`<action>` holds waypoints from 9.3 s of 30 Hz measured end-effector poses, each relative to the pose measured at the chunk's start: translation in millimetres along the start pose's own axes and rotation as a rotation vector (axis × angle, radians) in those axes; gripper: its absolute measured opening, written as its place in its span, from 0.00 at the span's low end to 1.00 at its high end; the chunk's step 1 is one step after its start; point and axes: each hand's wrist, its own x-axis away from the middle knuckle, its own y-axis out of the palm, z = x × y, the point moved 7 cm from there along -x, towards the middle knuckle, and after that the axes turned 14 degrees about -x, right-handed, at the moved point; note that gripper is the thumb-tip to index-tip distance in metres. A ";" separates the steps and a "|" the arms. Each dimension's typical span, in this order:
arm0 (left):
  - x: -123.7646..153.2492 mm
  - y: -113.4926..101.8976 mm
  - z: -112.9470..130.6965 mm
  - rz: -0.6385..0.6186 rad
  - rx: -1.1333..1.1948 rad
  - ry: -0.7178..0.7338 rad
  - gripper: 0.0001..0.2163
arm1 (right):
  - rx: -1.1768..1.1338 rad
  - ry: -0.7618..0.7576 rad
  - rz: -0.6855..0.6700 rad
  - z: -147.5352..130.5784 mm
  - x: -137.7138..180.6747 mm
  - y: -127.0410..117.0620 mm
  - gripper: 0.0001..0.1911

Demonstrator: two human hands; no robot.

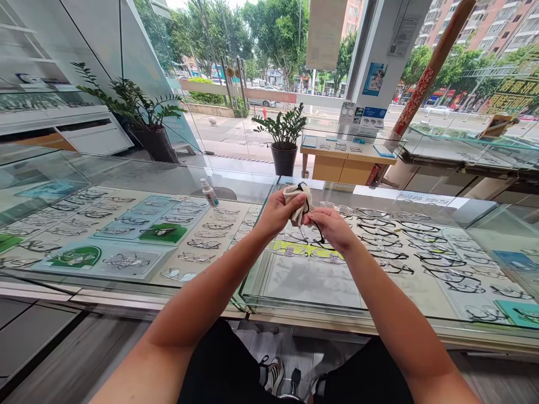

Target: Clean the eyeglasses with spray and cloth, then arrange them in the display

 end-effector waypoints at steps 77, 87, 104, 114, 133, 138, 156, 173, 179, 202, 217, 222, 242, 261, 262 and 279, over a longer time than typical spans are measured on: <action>23.0 40.1 -8.2 -0.365 -0.045 -0.108 0.27 | -0.312 -0.130 0.171 -13.5 0.0 -17.2 0.23; 19.4 34.9 -2.6 -0.245 -0.164 -0.058 0.33 | -0.288 -0.132 0.149 -14.4 1.4 -15.5 0.27; 18.9 32.7 -9.7 -0.215 -0.010 -0.128 0.31 | -0.127 -0.200 0.109 -23.5 4.5 -7.9 0.27; 21.6 36.0 -6.2 -0.321 0.002 -0.195 0.27 | -0.222 -0.136 0.105 -19.0 4.1 -8.4 0.26; 20.2 32.4 -13.3 -0.073 -0.075 -0.122 0.29 | -0.326 -0.182 0.136 -11.1 0.7 -3.2 0.24; 20.0 32.2 -14.8 -0.043 -0.028 -0.109 0.33 | -0.315 -0.154 0.108 -7.4 0.4 1.5 0.25; 21.0 42.3 -17.9 -0.313 0.099 -0.180 0.32 | -0.472 -0.103 0.239 1.8 -1.8 -18.9 0.22; 13.0 35.3 -30.9 -0.027 0.064 -0.199 0.36 | -0.391 -0.135 0.211 4.4 -2.2 -6.8 0.27; 7.2 34.9 -32.1 -0.072 0.015 -0.144 0.36 | -0.395 -0.223 0.242 -11.6 -3.7 -23.5 0.23; 11.7 -6.9 34.5 0.125 -0.723 0.399 0.24 | -0.007 -0.122 0.105 -61.6 7.4 -49.3 0.15; 20.7 -4.5 28.4 0.218 -0.920 0.576 0.37 | 0.093 0.046 -0.127 -47.2 11.7 -31.8 0.15; 20.5 -8.7 31.1 0.268 -0.926 0.586 0.35 | 0.100 -0.108 0.089 -57.4 8.7 -48.3 0.08; 23.7 -26.6 37.5 0.516 -0.942 0.794 0.34 | 0.185 -0.309 0.399 -63.4 5.9 -92.0 0.37; -10.6 -17.8 188.6 0.771 -0.791 0.873 0.32 | 1.016 -1.000 0.326 -211.7 57.6 38.0 0.37; -7.9 -16.2 190.7 0.773 -0.785 0.872 0.32 | 1.009 -1.010 0.345 -211.9 61.6 40.0 0.36; -2.5 -19.5 183.7 0.653 -0.951 0.752 0.27 | 1.021 -0.908 0.450 -207.7 62.3 33.5 0.29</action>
